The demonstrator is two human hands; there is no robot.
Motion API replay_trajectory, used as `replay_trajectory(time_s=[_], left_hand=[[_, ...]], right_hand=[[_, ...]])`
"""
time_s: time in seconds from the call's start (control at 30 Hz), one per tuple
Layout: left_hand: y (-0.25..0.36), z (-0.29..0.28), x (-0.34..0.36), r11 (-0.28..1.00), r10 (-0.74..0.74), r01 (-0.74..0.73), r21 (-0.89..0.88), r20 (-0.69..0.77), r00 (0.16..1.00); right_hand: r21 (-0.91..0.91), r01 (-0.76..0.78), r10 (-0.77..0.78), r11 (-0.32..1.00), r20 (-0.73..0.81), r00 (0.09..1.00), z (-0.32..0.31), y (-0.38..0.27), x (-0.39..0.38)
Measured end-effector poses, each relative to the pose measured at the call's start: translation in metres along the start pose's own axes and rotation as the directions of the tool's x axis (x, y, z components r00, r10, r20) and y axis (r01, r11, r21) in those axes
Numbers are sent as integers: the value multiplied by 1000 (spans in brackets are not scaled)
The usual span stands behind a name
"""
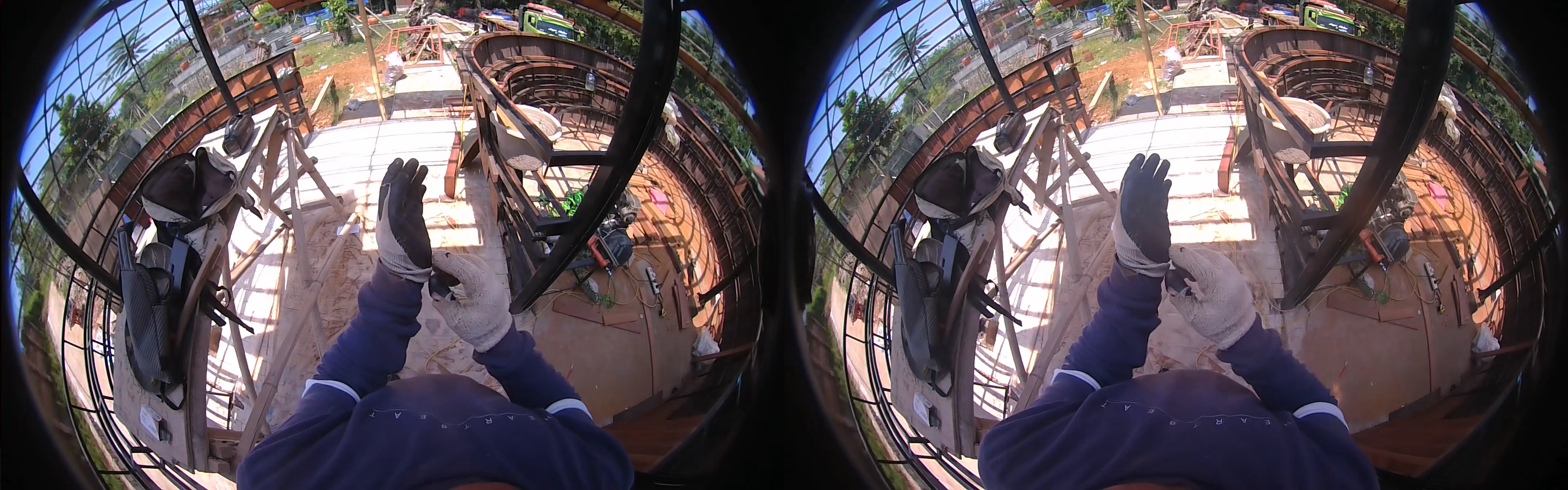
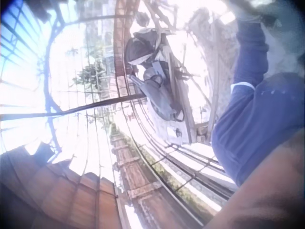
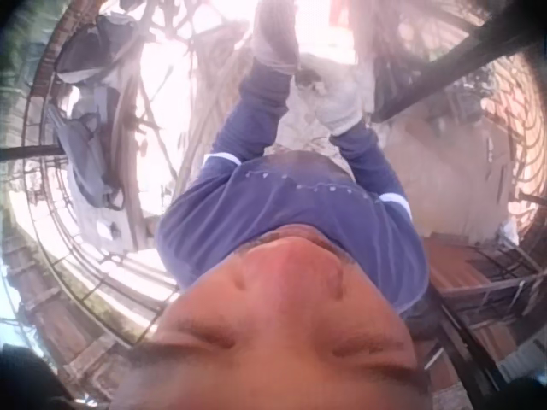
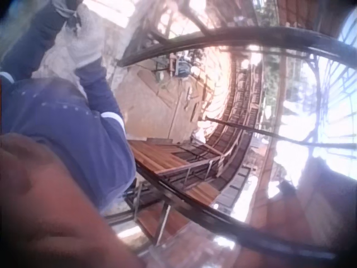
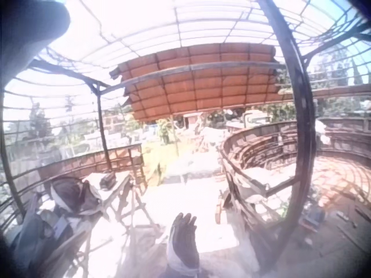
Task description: The person measures a wooden panel using a square, cuts it to size using a circular saw, and installs it onto a metal frame using a nail gun.
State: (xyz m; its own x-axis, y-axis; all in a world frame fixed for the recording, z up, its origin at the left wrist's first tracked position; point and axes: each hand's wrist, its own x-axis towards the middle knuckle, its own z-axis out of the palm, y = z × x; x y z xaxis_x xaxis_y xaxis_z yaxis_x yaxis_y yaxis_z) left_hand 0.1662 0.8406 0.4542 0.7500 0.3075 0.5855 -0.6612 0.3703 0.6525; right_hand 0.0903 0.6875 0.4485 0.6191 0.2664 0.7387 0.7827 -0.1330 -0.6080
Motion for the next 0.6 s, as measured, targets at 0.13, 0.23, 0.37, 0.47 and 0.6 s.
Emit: replay_trajectory(time_s=[0.13,0.23,0.37,0.47,0.6], left_hand=[[-2,-3,-9,936,299,-297,187,15,954],[6,-11,-12,491,447,-550,675,348,824],[20,9,-20,911,275,-302,282,133,952],[50,38,-19,943,12,23,-331,104,994],[69,48,-16,798,80,113,-591,290,954]], right_hand=[[-67,291,-281,954,128,951,-7,-2,17],[-100,302,-278,948,201,939,-5,8,16],[-140,183,-150,973,219,964,-2,3,11],[-73,130,-103,989,296,950,11,6,-3],[-69,135,-103,988,347,932,14,-10,-4]])
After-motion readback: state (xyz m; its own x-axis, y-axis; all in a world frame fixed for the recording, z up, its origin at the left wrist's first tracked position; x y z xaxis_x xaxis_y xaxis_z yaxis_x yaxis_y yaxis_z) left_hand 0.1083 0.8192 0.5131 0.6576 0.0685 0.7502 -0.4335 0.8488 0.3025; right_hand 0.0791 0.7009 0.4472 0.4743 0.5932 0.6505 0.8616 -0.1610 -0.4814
